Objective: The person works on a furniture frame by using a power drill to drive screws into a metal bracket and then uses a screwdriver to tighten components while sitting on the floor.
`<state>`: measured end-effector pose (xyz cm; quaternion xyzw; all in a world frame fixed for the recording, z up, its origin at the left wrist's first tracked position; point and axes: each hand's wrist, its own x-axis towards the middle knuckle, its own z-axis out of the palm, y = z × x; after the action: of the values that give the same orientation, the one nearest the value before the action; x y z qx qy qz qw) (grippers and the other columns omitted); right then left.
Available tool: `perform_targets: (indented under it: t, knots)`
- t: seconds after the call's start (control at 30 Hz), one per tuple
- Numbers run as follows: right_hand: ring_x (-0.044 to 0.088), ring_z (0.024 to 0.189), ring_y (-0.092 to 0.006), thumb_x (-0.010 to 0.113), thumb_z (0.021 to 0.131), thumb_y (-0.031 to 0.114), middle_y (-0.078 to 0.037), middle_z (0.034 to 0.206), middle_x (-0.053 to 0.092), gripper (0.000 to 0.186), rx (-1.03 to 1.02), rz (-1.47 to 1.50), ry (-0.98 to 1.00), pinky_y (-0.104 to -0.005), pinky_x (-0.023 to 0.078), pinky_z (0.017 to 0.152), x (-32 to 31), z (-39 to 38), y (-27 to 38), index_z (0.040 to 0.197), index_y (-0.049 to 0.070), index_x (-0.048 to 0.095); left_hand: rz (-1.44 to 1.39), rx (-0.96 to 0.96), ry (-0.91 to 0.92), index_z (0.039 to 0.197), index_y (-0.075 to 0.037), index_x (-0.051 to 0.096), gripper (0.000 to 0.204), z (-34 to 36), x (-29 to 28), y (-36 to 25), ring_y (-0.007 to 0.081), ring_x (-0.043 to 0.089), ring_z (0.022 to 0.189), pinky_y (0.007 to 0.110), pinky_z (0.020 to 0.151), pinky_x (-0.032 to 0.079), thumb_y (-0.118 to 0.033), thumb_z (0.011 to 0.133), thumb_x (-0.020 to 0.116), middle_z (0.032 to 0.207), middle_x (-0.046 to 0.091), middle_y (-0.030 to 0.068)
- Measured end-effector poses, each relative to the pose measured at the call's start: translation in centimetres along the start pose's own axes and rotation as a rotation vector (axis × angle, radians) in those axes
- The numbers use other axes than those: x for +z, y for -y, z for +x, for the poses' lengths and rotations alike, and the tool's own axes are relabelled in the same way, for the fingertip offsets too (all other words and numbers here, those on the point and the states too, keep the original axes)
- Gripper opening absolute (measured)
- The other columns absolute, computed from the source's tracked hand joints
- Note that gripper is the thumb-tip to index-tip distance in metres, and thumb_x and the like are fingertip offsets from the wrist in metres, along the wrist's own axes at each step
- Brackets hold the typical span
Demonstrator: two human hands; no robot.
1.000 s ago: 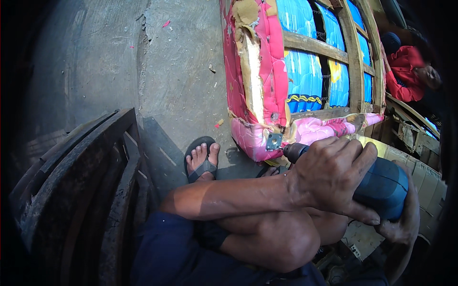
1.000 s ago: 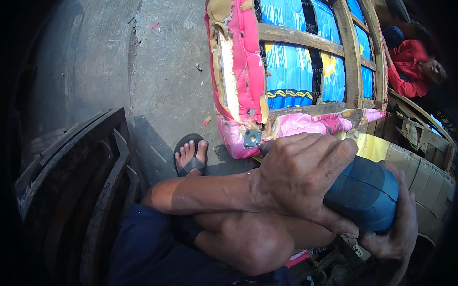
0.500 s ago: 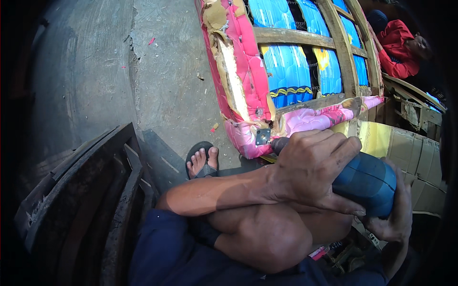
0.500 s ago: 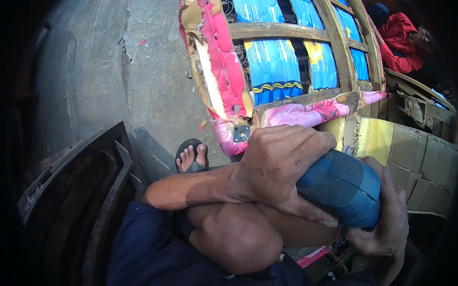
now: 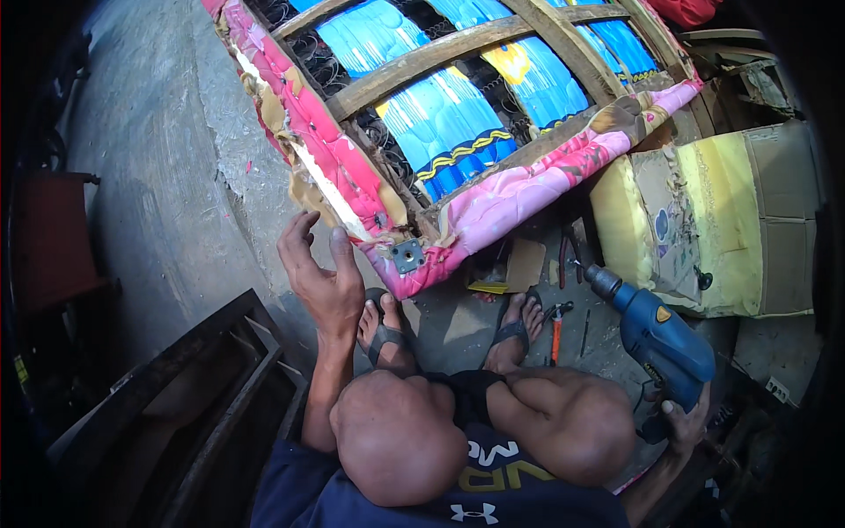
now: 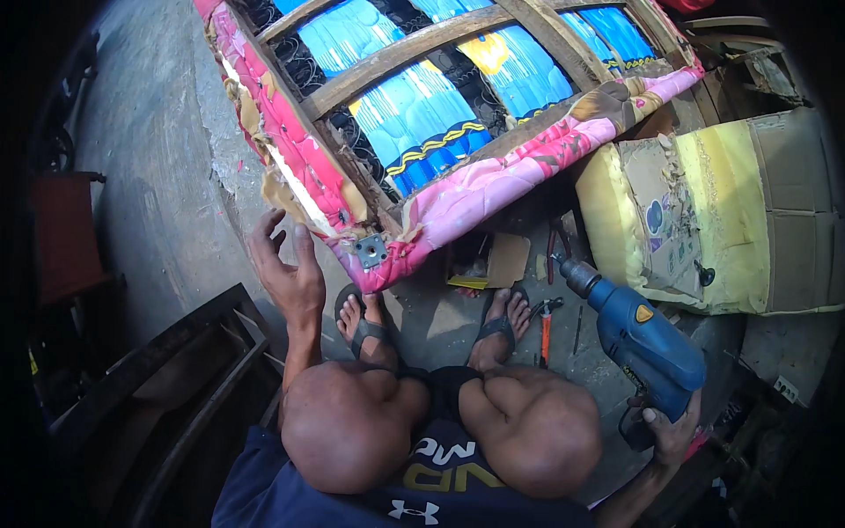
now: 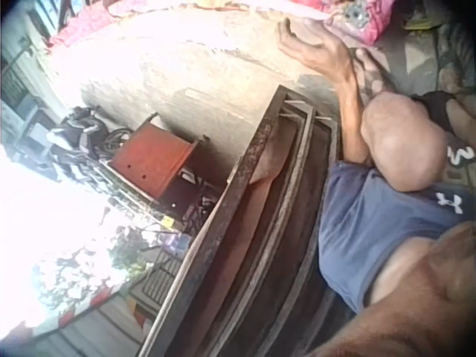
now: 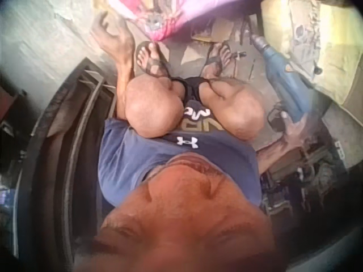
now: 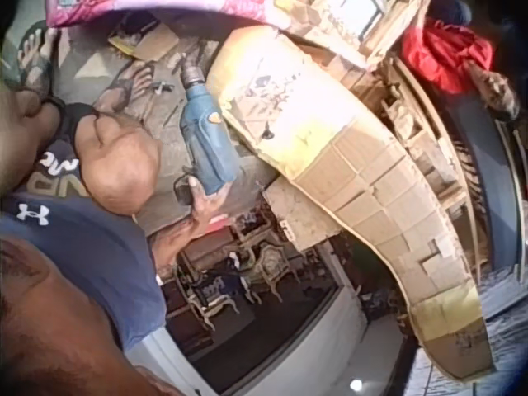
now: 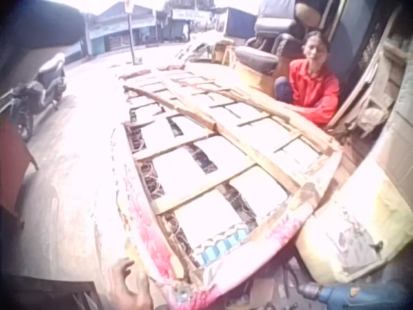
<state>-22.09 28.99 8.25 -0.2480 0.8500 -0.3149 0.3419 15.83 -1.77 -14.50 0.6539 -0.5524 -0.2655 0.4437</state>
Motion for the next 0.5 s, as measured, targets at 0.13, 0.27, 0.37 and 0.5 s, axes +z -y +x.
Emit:
perform_targets:
  t: [0.13,0.27,0.37,0.5]
  knots:
    - [0.074,0.082,-0.0277,0.082,0.080,0.036,-0.017,0.105,0.068,0.091,0.140,0.264,-0.153,-0.0340,0.062,0.062,2.8,0.0,-8.1,0.150,-0.004,0.038,0.245,0.377,0.233,0.130,-0.009,0.067,0.041,-1.6,0.3,-0.1,0.0425,0.048,0.135,0.052,0.114,0.038,-0.018,0.091,0.077,0.143,0.053,0.0210]
    - [0.074,0.090,-0.0228,0.074,0.090,0.037,-0.011,0.106,0.070,0.065,0.299,0.284,0.089,-0.0449,0.061,0.085,4.9,-1.7,-12.0,0.143,0.007,0.052,0.448,0.544,0.416,0.129,-0.013,0.070,0.042,-2.1,0.9,0.0,0.0445,0.043,0.143,0.054,0.117,0.035,-0.018,0.088,0.080,0.152,0.049,0.0205]
    - [0.074,0.090,-0.0224,0.074,0.090,0.036,-0.011,0.107,0.071,0.065,0.342,0.272,0.221,-0.0444,0.061,0.085,8.0,-4.1,-11.9,0.144,0.007,0.052,0.437,0.621,0.352,0.121,-0.011,0.073,0.036,-2.6,1.4,-0.3,0.0418,0.053,0.132,0.051,0.112,0.041,-0.013,0.086,0.079,0.142,0.057,0.0195]
    - [0.074,0.089,-0.0219,0.074,0.090,0.035,-0.011,0.107,0.071,0.066,0.323,0.245,0.339,-0.0436,0.060,0.085,10.4,-5.1,-10.7,0.145,0.007,0.052,0.192,1.049,0.465,0.109,-0.007,0.072,0.032,-2.9,3.1,-3.2,0.0281,0.065,0.083,0.040,0.074,0.054,-0.004,0.079,0.080,0.096,0.067,0.0100]
